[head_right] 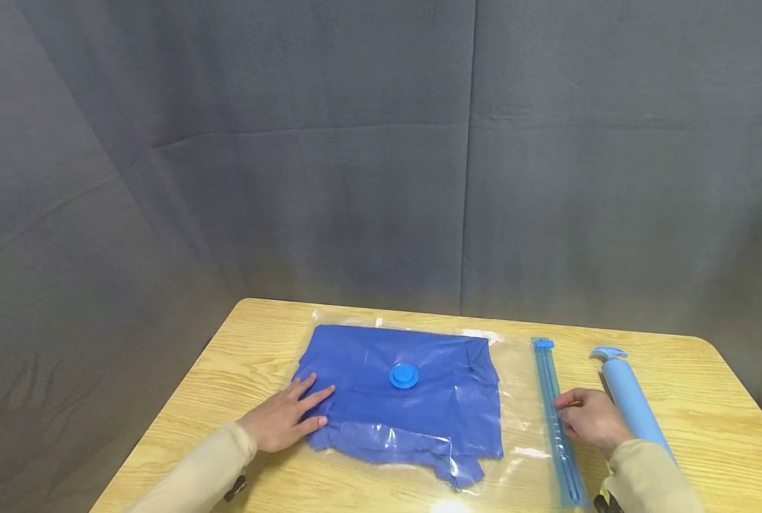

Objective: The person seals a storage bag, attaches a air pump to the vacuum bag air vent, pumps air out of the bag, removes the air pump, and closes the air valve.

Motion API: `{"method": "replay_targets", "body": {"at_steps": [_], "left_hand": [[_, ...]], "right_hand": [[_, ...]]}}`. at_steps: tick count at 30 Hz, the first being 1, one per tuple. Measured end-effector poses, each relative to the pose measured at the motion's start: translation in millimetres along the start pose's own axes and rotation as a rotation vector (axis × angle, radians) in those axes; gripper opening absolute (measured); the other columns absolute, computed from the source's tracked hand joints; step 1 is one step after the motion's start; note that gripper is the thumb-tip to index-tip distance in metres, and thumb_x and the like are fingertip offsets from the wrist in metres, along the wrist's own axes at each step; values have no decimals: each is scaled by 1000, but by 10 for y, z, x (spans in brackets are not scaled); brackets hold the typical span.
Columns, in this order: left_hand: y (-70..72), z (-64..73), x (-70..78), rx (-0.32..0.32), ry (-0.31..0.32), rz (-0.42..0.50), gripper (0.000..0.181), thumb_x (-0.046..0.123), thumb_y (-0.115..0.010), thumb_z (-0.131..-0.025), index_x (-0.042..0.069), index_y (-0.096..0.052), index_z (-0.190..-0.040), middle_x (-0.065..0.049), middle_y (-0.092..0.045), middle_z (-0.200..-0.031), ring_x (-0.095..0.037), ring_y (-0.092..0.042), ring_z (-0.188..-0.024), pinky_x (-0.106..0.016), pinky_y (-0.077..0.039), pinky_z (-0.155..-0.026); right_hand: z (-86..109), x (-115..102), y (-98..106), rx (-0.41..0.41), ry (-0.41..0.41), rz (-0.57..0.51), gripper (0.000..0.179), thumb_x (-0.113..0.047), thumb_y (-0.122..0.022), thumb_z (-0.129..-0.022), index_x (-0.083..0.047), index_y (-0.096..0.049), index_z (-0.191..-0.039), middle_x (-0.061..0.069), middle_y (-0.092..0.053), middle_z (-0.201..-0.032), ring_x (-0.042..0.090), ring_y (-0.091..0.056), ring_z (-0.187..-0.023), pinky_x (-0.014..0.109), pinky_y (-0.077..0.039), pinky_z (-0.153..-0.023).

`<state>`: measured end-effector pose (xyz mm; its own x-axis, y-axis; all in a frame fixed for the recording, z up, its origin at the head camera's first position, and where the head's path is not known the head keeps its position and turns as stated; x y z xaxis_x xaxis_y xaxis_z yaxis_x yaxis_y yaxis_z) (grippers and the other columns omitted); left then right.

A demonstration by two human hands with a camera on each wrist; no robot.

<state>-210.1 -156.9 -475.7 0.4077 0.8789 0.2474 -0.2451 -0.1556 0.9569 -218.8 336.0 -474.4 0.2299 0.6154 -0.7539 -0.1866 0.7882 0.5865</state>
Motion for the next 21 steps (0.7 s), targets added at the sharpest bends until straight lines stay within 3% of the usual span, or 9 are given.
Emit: {"method": "replay_targets", "body": {"at_steps": [5, 21], "left_hand": [[-32, -30, -22, 7, 6, 1, 57, 52, -38, -100, 23, -38, -149, -22, -26, -157, -49, -28, -141, -61, -30, -111], [-53, -15, -15, 21, 37, -6, 57, 54, -38, -99, 25, -39, -148, -19, -25, -158, -44, -26, -144, -61, -31, -111]], "right_hand": [[1, 14, -44, 0, -20, 24, 39, -12, -55, -92, 17, -55, -117, 27, -63, -108, 18, -62, -88, 34, -57, -74], [46, -44, -121, -47, -47, 77, 58, -27, -56, -94, 20, -46, -125, 41, -47, -127, 47, -56, -109, 45, -56, -82]]}}
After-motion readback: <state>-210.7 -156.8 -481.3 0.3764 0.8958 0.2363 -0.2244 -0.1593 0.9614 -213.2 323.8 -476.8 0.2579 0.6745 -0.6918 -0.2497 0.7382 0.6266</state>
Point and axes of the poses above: each hand's wrist, its own z-axis away from the middle knuckle, its own y-axis out of the back of the hand, x = y × z, the point moved 2 cm from there along -z, towards the middle knuckle
